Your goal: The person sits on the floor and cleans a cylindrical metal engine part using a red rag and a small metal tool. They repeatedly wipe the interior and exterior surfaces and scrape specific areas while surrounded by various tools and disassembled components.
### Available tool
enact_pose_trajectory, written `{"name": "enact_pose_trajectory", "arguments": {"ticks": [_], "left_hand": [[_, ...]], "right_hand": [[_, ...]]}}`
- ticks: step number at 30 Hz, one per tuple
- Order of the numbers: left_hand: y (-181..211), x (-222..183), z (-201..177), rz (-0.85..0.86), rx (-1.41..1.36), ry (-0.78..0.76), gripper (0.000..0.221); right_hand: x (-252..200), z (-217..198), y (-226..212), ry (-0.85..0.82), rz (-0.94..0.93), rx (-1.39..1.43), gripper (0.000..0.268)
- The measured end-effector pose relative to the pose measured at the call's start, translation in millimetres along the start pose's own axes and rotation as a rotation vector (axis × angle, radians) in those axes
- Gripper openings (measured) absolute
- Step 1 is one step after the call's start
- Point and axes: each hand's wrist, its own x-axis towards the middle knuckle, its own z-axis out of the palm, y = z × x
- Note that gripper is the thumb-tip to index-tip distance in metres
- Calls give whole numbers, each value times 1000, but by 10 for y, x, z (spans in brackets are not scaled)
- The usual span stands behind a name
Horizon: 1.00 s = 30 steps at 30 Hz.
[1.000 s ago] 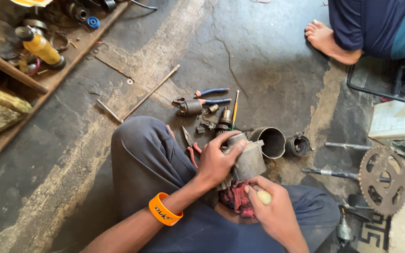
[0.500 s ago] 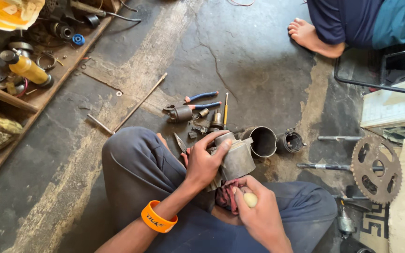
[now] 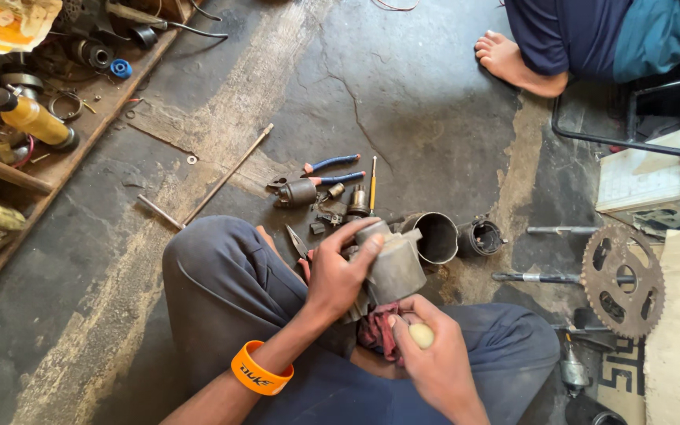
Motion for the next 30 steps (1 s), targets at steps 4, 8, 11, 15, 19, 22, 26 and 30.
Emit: {"name": "enact_pose_trajectory", "arguments": {"ticks": [4, 8, 11, 15, 19, 22, 26, 30], "left_hand": [[-59, 101, -29, -155, -333, 35, 36], [-159, 120, -74, -220, -471, -15, 38], [-190, 125, -61, -194, -418, -46, 37], [-180, 124, -41, -196, -278, -23, 36], [-85, 75, -34, -124, 127, 40, 39], [8, 66, -55, -96, 74, 33, 40], [-14, 29, -40, -66, 38, -19, 40], [-105, 63, -34, -123, -138, -30, 38]], "right_hand": [[69, 51, 54, -32, 270, 738, 15], [70, 138, 238, -102, 306, 1195, 22], [71, 131, 308, -126, 343, 1252, 22], [65, 132, 229, -13, 214, 706, 14], [-1, 201, 9, 104, 2, -85, 12], [-31, 214, -138, 106, 17, -160, 13], [-44, 101, -88, 28, 234, 63, 11], [9, 49, 131, 16, 260, 646, 12]]}}
